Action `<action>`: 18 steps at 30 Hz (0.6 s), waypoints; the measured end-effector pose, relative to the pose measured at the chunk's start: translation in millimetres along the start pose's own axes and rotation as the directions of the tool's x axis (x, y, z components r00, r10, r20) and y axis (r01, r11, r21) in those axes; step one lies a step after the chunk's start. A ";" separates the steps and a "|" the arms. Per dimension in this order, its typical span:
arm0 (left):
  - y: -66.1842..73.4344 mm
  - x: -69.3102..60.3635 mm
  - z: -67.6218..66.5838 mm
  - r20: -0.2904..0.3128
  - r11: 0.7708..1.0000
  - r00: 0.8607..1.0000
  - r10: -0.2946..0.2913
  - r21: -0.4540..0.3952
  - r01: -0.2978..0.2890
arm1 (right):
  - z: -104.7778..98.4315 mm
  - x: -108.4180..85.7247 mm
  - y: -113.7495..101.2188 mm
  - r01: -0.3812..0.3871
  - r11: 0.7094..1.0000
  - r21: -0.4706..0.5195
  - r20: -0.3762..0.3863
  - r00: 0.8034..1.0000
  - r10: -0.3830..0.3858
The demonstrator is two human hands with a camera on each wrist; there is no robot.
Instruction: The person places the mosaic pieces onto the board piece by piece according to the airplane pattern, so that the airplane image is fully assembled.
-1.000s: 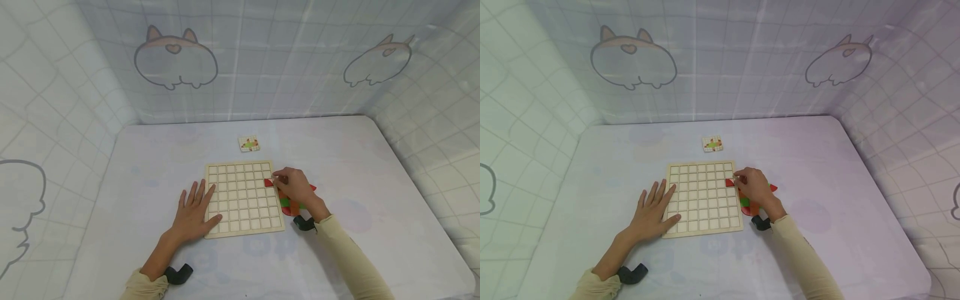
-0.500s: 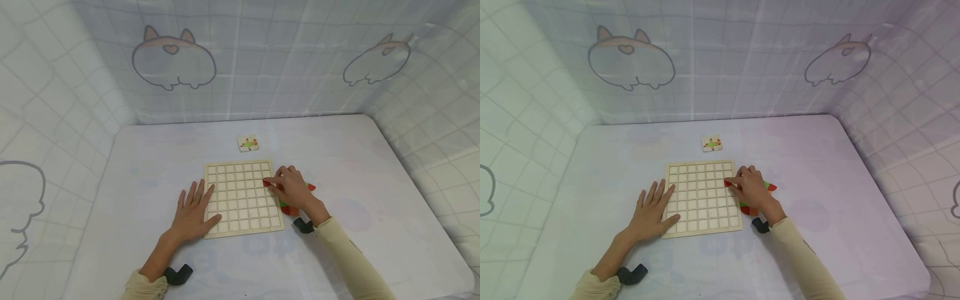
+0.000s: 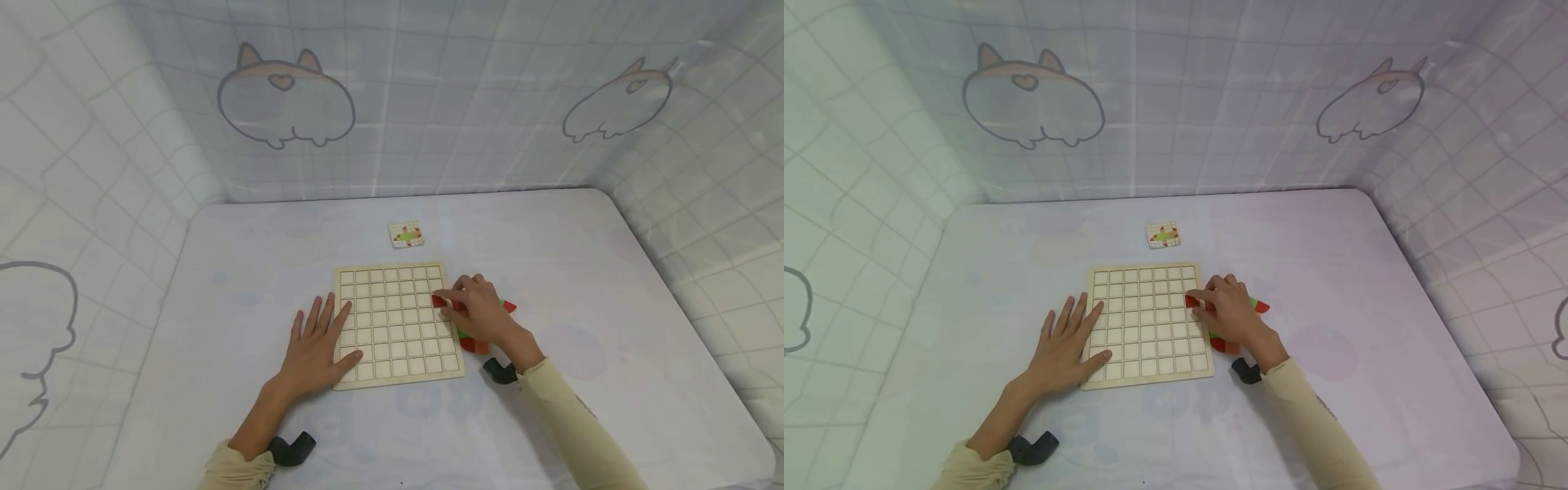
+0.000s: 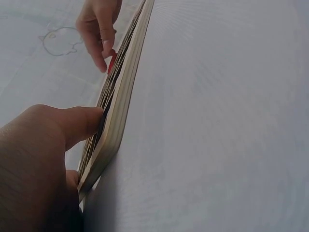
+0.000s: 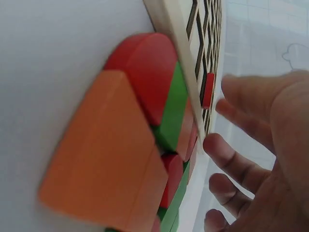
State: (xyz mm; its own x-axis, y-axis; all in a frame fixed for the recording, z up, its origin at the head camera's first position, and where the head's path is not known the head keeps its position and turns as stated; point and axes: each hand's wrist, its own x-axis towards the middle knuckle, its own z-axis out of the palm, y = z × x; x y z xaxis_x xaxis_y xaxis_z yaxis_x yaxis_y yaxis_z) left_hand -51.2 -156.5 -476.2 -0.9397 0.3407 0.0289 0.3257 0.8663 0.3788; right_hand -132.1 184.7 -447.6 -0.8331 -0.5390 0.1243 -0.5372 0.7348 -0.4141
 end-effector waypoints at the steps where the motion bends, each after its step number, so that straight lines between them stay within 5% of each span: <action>1: -0.1 -0.1 0.3 -0.001 1.000 1.000 0.000 0.000 0.000 | -0.1 -0.6 1.0 -0.011 1.000 0.011 -0.007 1.000 0.011; 18: -0.6 0.5 1.8 0.006 1.000 1.000 -0.004 0.007 0.004 | -5.1 -2.5 14.7 -0.162 0.972 -0.168 -0.077 0.986 0.151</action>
State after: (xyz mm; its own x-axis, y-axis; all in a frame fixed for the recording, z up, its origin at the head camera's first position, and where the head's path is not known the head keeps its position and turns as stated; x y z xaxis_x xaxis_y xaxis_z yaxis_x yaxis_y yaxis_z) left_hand -51.7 -156.3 -478.1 -0.9404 0.3393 0.0222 0.3228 0.8703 0.3721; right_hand -138.6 198.9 -449.4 -0.9122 -0.3885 0.1298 -0.4096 0.8710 -0.2712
